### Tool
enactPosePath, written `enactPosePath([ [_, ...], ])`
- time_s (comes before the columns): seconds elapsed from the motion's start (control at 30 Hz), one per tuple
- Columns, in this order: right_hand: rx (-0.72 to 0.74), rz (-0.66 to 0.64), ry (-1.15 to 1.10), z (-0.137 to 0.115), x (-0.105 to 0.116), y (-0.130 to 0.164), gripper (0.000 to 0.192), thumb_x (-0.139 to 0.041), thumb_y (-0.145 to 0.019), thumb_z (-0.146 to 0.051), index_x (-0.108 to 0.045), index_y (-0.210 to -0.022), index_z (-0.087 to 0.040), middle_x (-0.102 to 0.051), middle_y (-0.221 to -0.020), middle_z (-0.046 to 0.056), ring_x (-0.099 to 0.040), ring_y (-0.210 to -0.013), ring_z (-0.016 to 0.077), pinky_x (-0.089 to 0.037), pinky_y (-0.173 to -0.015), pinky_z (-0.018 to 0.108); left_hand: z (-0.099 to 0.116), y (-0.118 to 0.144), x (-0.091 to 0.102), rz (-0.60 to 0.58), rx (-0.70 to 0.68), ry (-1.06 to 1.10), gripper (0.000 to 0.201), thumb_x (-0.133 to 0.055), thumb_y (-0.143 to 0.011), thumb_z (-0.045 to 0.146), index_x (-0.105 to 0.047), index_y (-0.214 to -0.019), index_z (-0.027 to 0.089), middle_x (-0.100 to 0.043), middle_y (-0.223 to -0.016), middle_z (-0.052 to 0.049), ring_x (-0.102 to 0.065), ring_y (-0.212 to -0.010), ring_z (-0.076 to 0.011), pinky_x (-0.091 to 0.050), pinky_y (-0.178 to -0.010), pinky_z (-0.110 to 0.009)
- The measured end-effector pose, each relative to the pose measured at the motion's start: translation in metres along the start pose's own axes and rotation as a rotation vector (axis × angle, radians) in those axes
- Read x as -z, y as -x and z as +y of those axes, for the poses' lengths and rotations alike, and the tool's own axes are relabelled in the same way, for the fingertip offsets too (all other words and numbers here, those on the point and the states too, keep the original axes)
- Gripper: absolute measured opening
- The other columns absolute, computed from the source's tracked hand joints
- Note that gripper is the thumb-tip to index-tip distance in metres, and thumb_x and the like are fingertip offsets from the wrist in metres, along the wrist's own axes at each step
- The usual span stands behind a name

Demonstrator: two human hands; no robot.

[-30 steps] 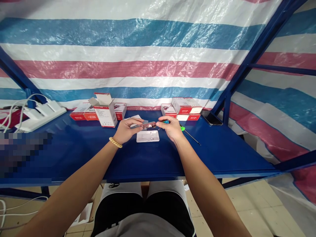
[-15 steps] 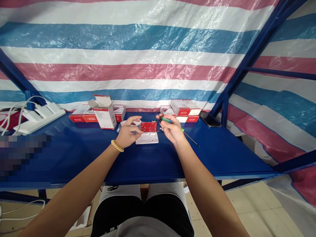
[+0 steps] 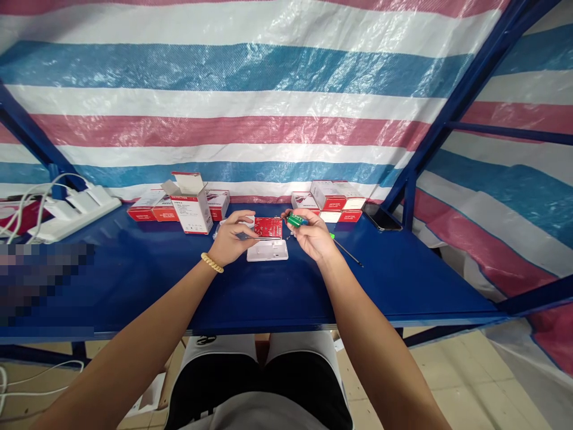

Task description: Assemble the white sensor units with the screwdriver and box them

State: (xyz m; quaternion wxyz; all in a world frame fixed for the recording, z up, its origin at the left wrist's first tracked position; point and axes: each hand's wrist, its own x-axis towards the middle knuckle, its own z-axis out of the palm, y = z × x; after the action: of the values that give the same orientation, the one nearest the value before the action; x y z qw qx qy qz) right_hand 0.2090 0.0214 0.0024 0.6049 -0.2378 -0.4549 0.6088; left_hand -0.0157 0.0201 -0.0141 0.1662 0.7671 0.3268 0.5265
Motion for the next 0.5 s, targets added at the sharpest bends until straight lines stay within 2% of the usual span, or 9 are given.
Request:
enactPosePath([
  [0.1, -0.012, 0.021, 0.032, -0.0002, -0.0009, 0.0, 0.038, -0.067, -0.053, -0.001, -0.071, -0.082, -0.025, -0.072, -0.1, -0.001, -0.066, -0.106, 0.0175, -0.054, -0.09, 0.028, 0.002, -0.0006, 0.0001, -0.011, 0.032, 0.028, 0.006, -0.075, -0.068, 0.014, -0.073, -0.068, 0.02, -0.063, -0.122, -0.008, -0.062, -0.1, -0.0203, -0.054, -0.088, -0.04],
  [0.2, -0.079, 0.057, 0.053, -0.0008, -0.0012, -0.0003, 0.038, -0.069, -0.057, -0.003, -0.069, -0.088, -0.023, -0.072, -0.1, 0.0, -0.068, -0.098, 0.0161, -0.055, -0.086, 0.028, 0.0056, -0.0013, -0.0003, -0.016, 0.079, 0.074, 0.004, -0.075, -0.069, 0.019, -0.073, -0.072, 0.02, -0.068, -0.117, -0.008, -0.064, -0.101, -0.0222, -0.052, -0.092, -0.042],
  [0.27, -0.151, 0.101, 0.085, -0.0008, -0.0015, -0.0004, 0.038, -0.069, -0.06, -0.004, -0.067, -0.093, -0.022, -0.073, -0.094, 0.001, -0.071, -0.087, 0.0148, -0.057, -0.076, 0.026, 0.0081, -0.0019, -0.0009, -0.007, 0.133, 0.119, 0.011, -0.076, -0.069, 0.026, -0.073, -0.077, 0.019, -0.072, -0.106, -0.008, -0.066, -0.098, -0.0228, -0.051, -0.092, -0.041],
  [0.37, -0.25, 0.145, 0.186, 0.0008, -0.0031, -0.0003, 0.033, -0.071, -0.068, -0.009, -0.062, -0.097, -0.02, -0.07, -0.075, 0.001, -0.071, -0.071, 0.0145, -0.052, -0.055, 0.02, 0.0095, -0.0031, -0.0019, 0.019, 0.232, 0.162, 0.019, -0.074, -0.073, 0.034, -0.071, -0.08, 0.017, -0.074, -0.086, -0.006, -0.068, -0.085, -0.0212, -0.052, -0.081, -0.037],
  [0.5, -0.32, 0.16, 0.398, 0.0039, -0.0082, 0.0007, 0.022, -0.073, -0.076, -0.027, -0.057, -0.088, -0.019, -0.061, -0.054, -0.002, -0.059, -0.042, 0.0102, -0.03, -0.034, 0.014, 0.0053, -0.0053, -0.002, 0.056, 0.409, 0.317, 0.026, -0.072, -0.073, 0.04, -0.068, -0.085, 0.016, -0.07, -0.072, -0.002, -0.062, -0.064, -0.0149, -0.048, -0.063, -0.029],
])
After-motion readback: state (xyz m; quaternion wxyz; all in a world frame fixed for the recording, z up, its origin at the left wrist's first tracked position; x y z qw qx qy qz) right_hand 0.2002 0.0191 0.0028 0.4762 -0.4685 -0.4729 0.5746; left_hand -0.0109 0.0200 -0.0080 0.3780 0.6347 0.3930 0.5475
